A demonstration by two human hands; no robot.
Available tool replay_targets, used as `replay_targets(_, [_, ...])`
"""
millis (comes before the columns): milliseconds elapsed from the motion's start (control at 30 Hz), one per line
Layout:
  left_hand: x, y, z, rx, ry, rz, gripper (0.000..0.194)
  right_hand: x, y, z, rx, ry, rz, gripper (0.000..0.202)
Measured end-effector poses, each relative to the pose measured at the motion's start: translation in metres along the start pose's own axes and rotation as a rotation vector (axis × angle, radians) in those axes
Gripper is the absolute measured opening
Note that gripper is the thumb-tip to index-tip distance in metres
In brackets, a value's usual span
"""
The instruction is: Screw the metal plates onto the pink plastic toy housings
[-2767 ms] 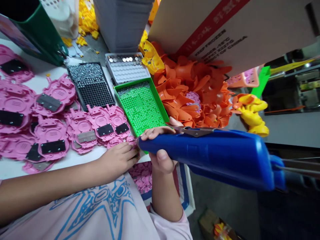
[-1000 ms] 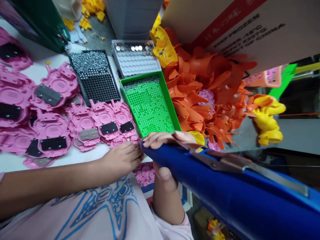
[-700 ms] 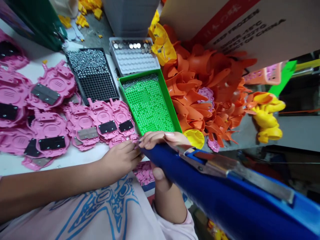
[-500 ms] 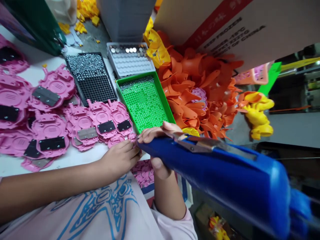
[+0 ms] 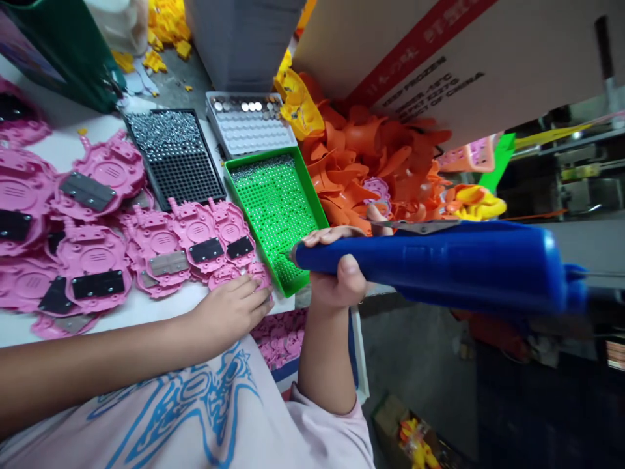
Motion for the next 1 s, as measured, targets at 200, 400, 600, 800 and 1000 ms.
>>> replay_targets(200, [0.000,0.000,0.000,0.001,0.005,-0.006,0.019,0.003,0.004,0.003,0.039,0.063,0.042,0.025])
replay_targets(400, [0.000,-0.001,0.000,0.002,0.009,0.000,0.018,0.004,0.003,0.003,0.026,0.035,-0.009,0.021])
replay_targets(600, [0.000,-0.001,0.001,-0.008,0.009,-0.013,0.019,0.005,0.003,0.005,0.049,0.039,0.000,0.020])
replay_targets(800, [0.000,-0.001,0.001,-0.029,0.015,-0.031,0.020,0.003,-0.001,0.002,0.108,0.065,0.058,0.021])
replay_targets(1000, [0.000,-0.004,0.002,-0.034,0.012,-0.042,0.020,-0.006,0.000,-0.026,0.078,-0.015,0.050,0.025])
Point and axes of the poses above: each hand's wrist, its own x-axis away from the middle knuckle, its own y-axis out of the palm, z = x × y, the point moved 3 cm from there along -x, towards the middle knuckle, and after that the axes turned 5 degrees about -y, right-handed, at the moved point
